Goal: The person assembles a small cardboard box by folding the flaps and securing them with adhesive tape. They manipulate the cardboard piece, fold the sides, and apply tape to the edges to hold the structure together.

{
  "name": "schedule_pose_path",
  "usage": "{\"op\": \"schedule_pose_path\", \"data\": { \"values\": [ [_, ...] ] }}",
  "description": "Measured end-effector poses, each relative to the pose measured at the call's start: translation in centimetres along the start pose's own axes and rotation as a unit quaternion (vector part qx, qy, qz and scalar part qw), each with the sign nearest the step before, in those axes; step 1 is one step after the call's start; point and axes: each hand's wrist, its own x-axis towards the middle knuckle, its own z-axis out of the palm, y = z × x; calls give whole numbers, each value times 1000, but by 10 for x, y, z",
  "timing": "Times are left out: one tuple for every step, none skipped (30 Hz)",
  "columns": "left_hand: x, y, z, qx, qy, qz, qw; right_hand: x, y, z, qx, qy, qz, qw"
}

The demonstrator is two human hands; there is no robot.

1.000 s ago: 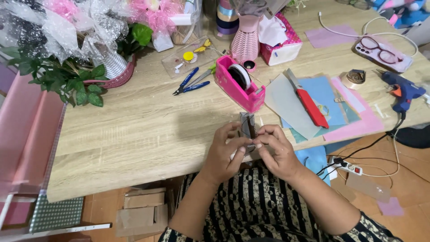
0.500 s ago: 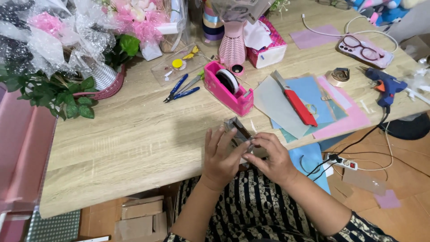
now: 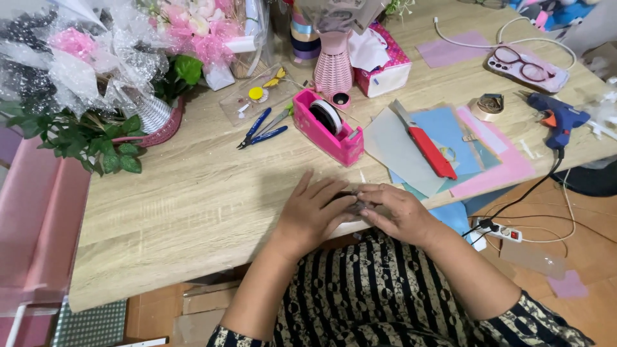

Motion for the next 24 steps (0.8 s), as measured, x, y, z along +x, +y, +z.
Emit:
{"op": "schedule_pose_path", "data": {
  "values": [
    [5, 5, -6, 1, 0, 1, 1000, 4, -3, -2, 0, 0, -1, 1000],
    [9, 10, -12, -34, 2, -29, 999, 9, -7, -4, 1, -15, -8, 1000],
    [12, 16, -18, -69, 5, -59, 996, 13, -10, -7, 2, -33, -16, 999],
    [9, 16, -16, -68, 6, -60, 996, 17, -12, -8, 3, -34, -17, 999],
    [7, 16, -15, -56, 18, -58, 997, 21, -14, -9, -4, -48, -19, 999],
    [4, 15, -14, -45, 31, -56, 997, 25, -16, -10, -12, -62, -21, 998],
    [0, 16, -8, -43, 32, -58, 997, 30, -17, -10, -11, -64, -24, 998],
    [-4, 17, -3, 0, 62, -56, 997, 34, -19, -10, -6, -80, -17, 997],
    [-8, 18, 3, 42, 90, -53, 994, 39, -21, -10, 0, -96, -11, 995],
    [-7, 19, 1, 44, 91, -54, 993, 37, -11, -5, 1, -97, -13, 995],
    [-6, 19, -1, 50, 100, -48, 993, 35, -2, 0, 25, -85, -6, 996],
    [-5, 20, -3, 55, 108, -41, 992, 33, 7, 5, 50, -72, 0, 996],
    [-6, 22, -1, 55, 108, -41, 992, 35, 7, 7, 50, -73, 0, 996],
    [-7, 24, 0, 72, 120, -66, 988, 37, 6, 8, 59, -64, 3, 996],
    [-7, 26, 3, 89, 133, -90, 983, 40, 6, 9, 68, -57, 6, 996],
    [-7, 28, 4, 89, 134, -90, 983, 38, 10, 10, 67, -57, 5, 996],
    [-6, 29, 5, 101, 131, -103, 981, 38, 14, 11, 62, -56, 10, 996],
    [-6, 30, 6, 114, 129, -116, 978, 37, 18, 13, 57, -54, 15, 997],
    [-5, 30, 6, 115, 131, -116, 978, 38, 25, 10, 56, -55, 13, 997],
    [-4, 29, 7, 121, 135, -105, 978, 39, 33, 7, 84, -41, 32, 995],
    [-4, 30, 8, 126, 138, -95, 978, 38, 39, 5, 112, -29, 54, 992],
    [-4, 30, 10, 126, 139, -96, 977, 38, 59, 0, 112, -31, 54, 992],
    [-5, 30, 13, 132, 149, -109, 974, 37, 78, -4, 130, -5, 123, 984],
    [-5, 31, 15, 138, 159, -122, 970, 36, 97, -8, 147, 21, 191, 970]
  ]
}}
